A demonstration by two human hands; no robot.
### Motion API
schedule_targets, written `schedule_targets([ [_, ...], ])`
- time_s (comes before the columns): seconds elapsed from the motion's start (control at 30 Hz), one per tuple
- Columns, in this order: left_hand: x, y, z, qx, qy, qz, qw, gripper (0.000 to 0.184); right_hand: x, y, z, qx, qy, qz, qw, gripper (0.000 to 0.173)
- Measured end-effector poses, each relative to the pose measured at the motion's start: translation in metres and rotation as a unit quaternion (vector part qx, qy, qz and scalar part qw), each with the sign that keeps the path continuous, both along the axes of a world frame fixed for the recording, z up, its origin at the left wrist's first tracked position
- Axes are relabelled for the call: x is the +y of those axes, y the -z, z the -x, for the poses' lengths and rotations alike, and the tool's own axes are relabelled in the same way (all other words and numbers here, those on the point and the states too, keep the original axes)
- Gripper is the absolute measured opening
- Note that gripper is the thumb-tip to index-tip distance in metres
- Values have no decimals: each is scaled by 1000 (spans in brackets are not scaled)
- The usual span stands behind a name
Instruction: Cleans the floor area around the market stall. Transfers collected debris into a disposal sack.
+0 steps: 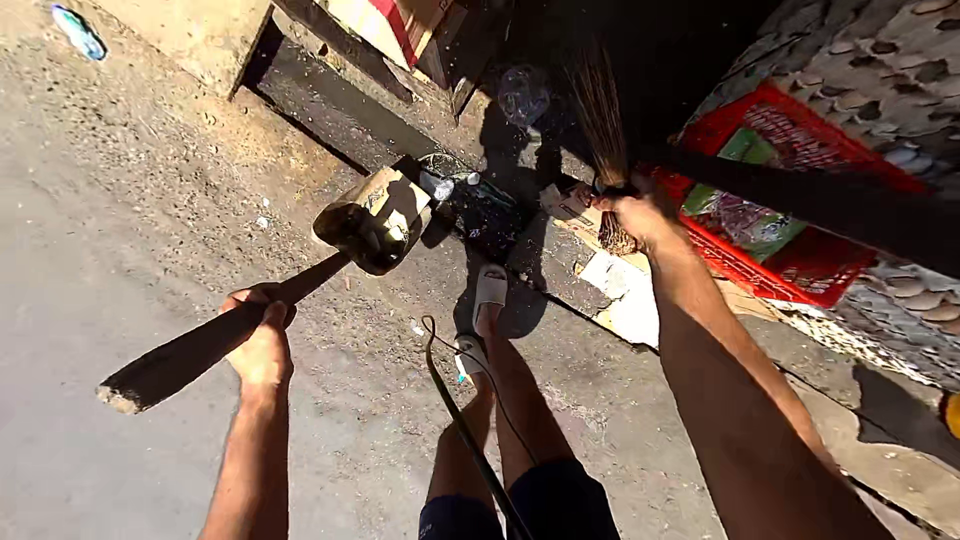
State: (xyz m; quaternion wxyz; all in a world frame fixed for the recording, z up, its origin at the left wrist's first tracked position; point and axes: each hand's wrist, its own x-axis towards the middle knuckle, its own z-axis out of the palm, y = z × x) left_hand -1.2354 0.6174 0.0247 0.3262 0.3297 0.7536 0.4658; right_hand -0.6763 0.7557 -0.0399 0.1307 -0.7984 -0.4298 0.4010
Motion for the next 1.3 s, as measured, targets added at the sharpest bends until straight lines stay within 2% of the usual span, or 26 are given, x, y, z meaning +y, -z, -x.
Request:
schedule_targets([
  [0.1,72,2,12,41,60,18,997,24,103,56,4,-76,17,54,996,71],
  [0.17,119,11,18,72,102,27,992,26,160,100,9,-104,-18,101,989,73],
  [0.23,159,16,27,106,156,43,981,25,172,139,29,-90,-82,135,983,65],
  [0.33,206,24,30,145,232,64,960,26,121,142,69,-69,-147,183,970,62],
  [0.43,246,26,27,178,278,65,942,25,34,137,105,-2,-93,188,978,81],
  [0.5,270,28,24,192,302,64,932,25,-21,129,125,44,-66,199,977,88],
  [0.63,315,34,21,232,331,83,911,25,-80,85,166,118,-19,250,961,84],
  [0.73,339,37,26,279,372,105,879,28,-94,67,197,180,72,240,951,81],
  [0.8,349,38,24,293,411,119,855,30,-97,63,224,227,170,225,932,82],
  [0.87,347,38,20,300,446,140,831,28,-87,62,257,306,305,198,880,73],
  [0.93,343,37,11,348,490,168,782,25,-57,69,295,380,427,168,803,62],
  [0.97,338,38,8,354,510,170,765,23,-37,74,315,404,466,158,771,55],
  [1.0,332,39,6,355,524,168,755,22,-18,82,334,414,479,152,759,49],
  [1.03,326,41,2,353,535,170,748,24,-1,93,353,411,470,148,767,45],
  [1.1,315,45,-6,344,543,170,747,24,27,106,384,375,392,168,823,48],
  [1.23,299,46,-13,301,539,162,770,26,55,68,409,297,212,234,901,72],
  [1.3,294,39,-16,246,525,135,804,25,44,45,398,271,145,258,916,77],
])
